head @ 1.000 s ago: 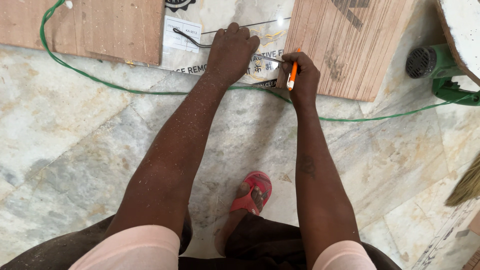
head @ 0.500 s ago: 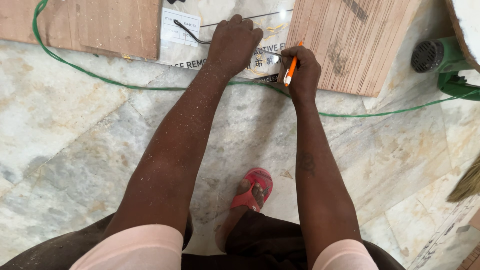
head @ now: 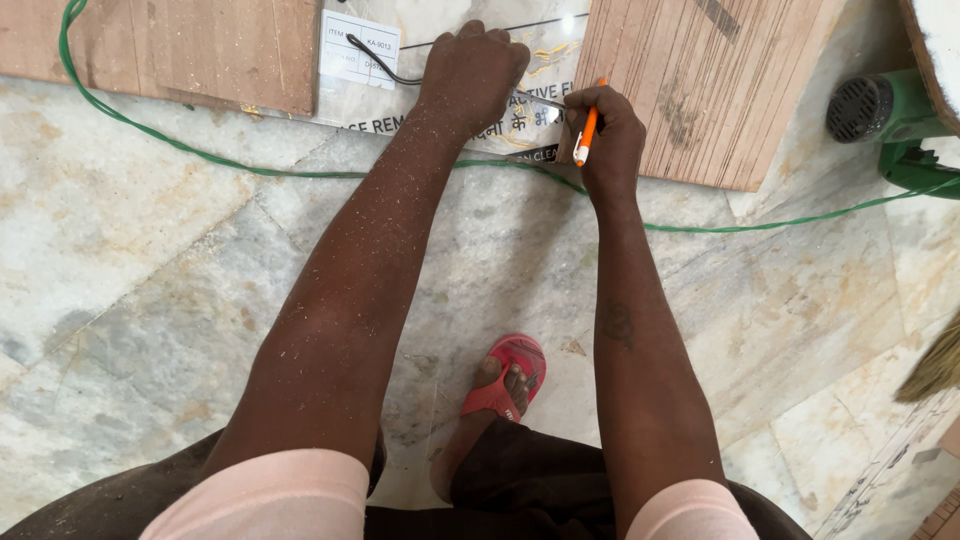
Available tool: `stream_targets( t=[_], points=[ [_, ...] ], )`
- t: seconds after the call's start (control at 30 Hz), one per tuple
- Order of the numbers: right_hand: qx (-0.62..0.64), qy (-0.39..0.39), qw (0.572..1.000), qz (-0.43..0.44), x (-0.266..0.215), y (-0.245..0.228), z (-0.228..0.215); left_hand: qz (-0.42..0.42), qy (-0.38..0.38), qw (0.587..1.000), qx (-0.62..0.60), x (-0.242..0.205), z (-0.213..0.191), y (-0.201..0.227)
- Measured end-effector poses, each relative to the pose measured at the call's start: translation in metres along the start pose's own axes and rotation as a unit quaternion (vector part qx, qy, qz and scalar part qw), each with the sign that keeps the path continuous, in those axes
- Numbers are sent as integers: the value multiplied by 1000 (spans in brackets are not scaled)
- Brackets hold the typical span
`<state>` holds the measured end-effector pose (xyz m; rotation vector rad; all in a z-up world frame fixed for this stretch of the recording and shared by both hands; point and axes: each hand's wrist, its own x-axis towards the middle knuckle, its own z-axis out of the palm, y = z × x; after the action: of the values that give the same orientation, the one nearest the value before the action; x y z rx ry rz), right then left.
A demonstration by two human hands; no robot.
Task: The person measures and marks a line on a wooden panel using a tape measure and an orange marker. They then use a green circular saw to cut along the marked line, separating a strip from the main panel.
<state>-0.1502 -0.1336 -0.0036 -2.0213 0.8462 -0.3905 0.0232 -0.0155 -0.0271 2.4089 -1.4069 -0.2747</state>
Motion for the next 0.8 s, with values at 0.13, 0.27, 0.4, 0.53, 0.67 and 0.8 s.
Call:
stream_targets(
  t=[0.13, 0.27, 0.4, 0.53, 0.67, 0.8],
  points=[
    [0, 0, 1000, -18, 0, 2, 0, -6, -16, 1000, 0, 1, -1, 0],
    [23, -13, 1000, -14, -2, 3, -1, -2, 18, 1000, 5, -4, -2, 2],
    [86, -15, 996, -1, 0, 7, -2, -4, 21, 1000, -4, -5, -3, 2],
    [101, -17, 995, 21, -1, 9, -2, -10, 20, 1000, -3, -5, -4, 3],
    [112, -13, 994, 13, -2, 13, -1, -3, 25, 1000, -3, -8, -6, 4],
    [116, -13, 993, 6, -2, 14, -1, 0, 23, 1000, 5, -8, -8, 4]
  ],
)
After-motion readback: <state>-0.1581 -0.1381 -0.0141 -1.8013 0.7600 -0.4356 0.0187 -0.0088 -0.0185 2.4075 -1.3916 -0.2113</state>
